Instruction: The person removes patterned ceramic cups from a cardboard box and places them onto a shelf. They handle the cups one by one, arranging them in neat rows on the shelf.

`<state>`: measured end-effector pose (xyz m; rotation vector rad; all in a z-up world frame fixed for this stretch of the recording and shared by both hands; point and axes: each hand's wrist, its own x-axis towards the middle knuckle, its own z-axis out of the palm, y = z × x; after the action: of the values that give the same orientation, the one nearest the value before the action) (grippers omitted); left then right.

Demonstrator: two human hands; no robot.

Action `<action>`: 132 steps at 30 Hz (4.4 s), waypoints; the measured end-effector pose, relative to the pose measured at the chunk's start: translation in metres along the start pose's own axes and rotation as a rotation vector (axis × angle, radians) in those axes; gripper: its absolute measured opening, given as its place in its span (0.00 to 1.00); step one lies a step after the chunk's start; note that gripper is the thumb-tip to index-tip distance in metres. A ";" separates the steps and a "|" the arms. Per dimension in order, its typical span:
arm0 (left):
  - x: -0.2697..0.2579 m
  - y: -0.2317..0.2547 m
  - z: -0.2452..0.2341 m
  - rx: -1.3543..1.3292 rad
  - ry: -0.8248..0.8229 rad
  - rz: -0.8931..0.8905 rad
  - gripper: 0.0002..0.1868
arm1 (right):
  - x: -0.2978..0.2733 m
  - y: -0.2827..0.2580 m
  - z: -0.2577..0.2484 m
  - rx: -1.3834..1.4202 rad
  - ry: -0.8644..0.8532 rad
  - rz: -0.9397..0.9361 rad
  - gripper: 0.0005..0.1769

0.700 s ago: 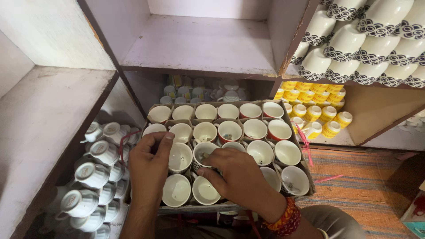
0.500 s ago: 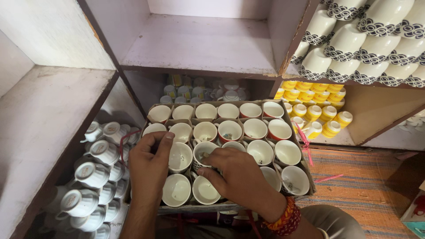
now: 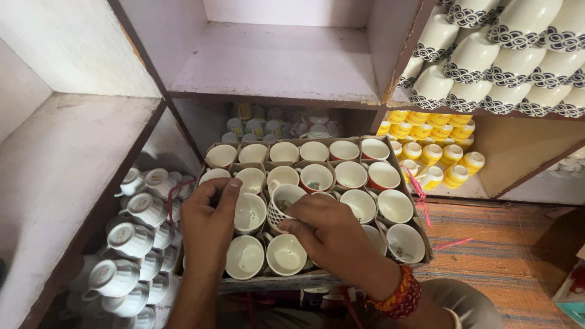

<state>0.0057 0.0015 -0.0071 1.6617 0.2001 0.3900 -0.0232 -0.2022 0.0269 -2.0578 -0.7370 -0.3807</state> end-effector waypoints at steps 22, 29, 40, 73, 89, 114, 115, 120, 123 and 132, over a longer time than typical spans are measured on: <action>-0.039 0.070 0.016 0.424 -0.188 1.061 0.21 | 0.015 0.015 -0.029 1.276 0.090 0.855 0.11; -0.023 0.059 0.035 0.265 -0.136 0.746 0.15 | 0.007 -0.009 -0.013 1.282 0.020 0.655 0.21; -0.007 0.081 0.029 -0.158 -0.350 -0.203 0.35 | 0.021 -0.011 -0.026 0.196 0.061 -0.146 0.17; 0.002 0.064 0.033 -0.220 -0.401 0.374 0.35 | 0.040 0.014 -0.023 1.579 0.037 0.512 0.04; 0.050 0.081 0.033 -0.201 -0.344 0.138 0.29 | 0.126 0.030 -0.054 0.186 -0.109 0.063 0.37; 0.052 0.041 0.009 -0.449 -0.025 -0.117 0.08 | 0.153 0.077 -0.022 -0.414 0.328 -0.119 0.17; 0.051 0.040 0.007 -0.470 0.003 -0.126 0.08 | 0.137 0.066 -0.018 -0.264 0.148 -0.099 0.13; 0.045 0.044 0.006 -0.575 0.081 -0.179 0.06 | 0.075 0.015 0.018 -0.127 -0.506 0.099 0.18; 0.041 0.051 0.007 -0.654 0.049 -0.224 0.06 | 0.066 0.001 0.037 -0.387 -0.668 0.174 0.18; 0.017 0.090 0.000 -0.220 -0.055 0.333 0.13 | 0.052 0.039 0.003 1.488 0.014 0.940 0.12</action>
<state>0.0127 -0.0047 0.0841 1.4855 -0.1590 0.5938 0.0416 -0.1975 0.0271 -0.7487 0.1142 0.5698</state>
